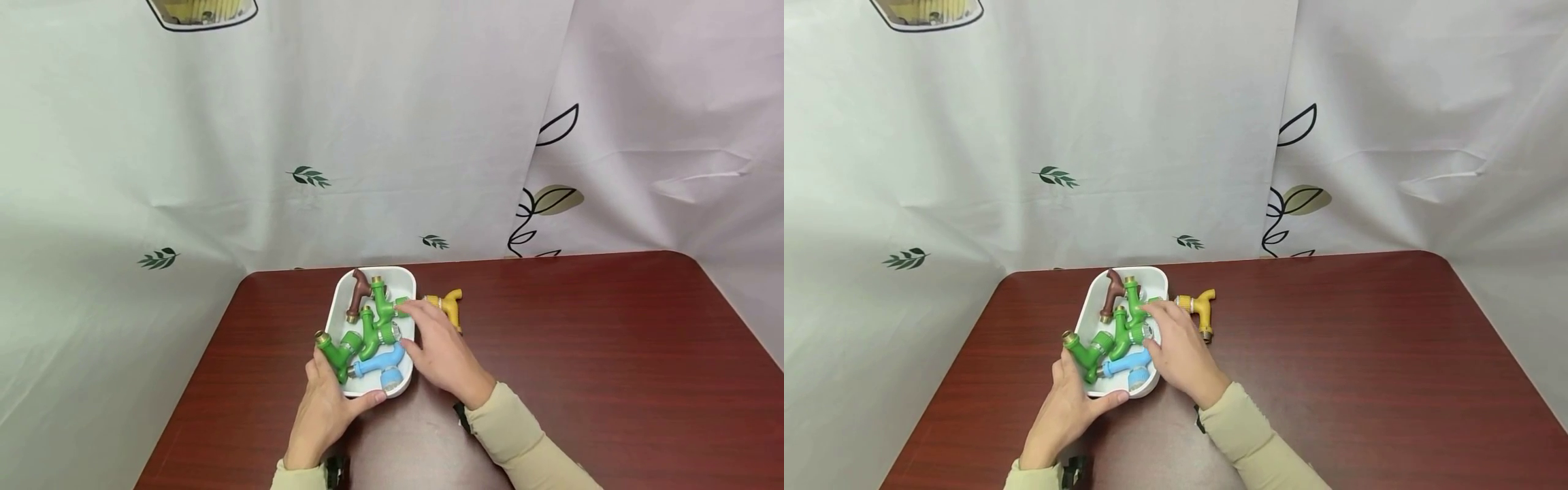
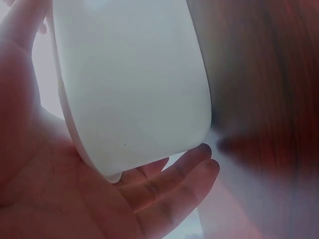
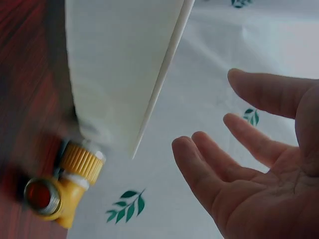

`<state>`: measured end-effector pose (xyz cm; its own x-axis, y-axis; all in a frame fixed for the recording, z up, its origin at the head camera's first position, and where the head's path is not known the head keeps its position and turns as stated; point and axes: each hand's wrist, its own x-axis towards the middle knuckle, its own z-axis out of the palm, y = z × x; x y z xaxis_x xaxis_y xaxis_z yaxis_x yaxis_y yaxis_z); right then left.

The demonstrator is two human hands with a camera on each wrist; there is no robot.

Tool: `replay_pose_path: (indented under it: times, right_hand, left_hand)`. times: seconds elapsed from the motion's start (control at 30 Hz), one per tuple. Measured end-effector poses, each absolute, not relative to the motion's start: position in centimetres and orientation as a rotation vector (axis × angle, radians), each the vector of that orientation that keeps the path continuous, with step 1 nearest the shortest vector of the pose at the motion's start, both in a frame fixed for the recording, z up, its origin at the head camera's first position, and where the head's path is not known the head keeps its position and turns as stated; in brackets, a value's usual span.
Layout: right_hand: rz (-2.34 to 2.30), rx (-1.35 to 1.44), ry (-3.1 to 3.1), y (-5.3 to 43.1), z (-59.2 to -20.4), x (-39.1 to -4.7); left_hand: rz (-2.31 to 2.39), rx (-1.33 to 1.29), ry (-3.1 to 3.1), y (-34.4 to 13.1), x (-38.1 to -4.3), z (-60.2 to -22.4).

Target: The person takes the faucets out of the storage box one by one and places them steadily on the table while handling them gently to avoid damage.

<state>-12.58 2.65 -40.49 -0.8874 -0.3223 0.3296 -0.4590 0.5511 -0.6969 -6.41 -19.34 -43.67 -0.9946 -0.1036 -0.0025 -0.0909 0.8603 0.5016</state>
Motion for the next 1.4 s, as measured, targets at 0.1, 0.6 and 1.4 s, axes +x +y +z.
replay_pose_path:
  times: [0.1,0.6,1.4]
  right_hand:
    - [1.229,0.745,-2.633,2.1,-40.3,-12.3]
    - [1.104,0.989,-2.656,-0.1,-39.0,-11.9]
    - [0.762,1.275,-2.677,-4.9,-38.6,-11.0]
  left_hand:
    - [-0.802,0.155,-3.011,-19.3,-6.4,-43.7]
    - [-0.811,0.12,-2.994,-19.3,-6.5,-43.6]
    - [-0.771,0.032,-2.962,-19.4,-6.2,-43.5]
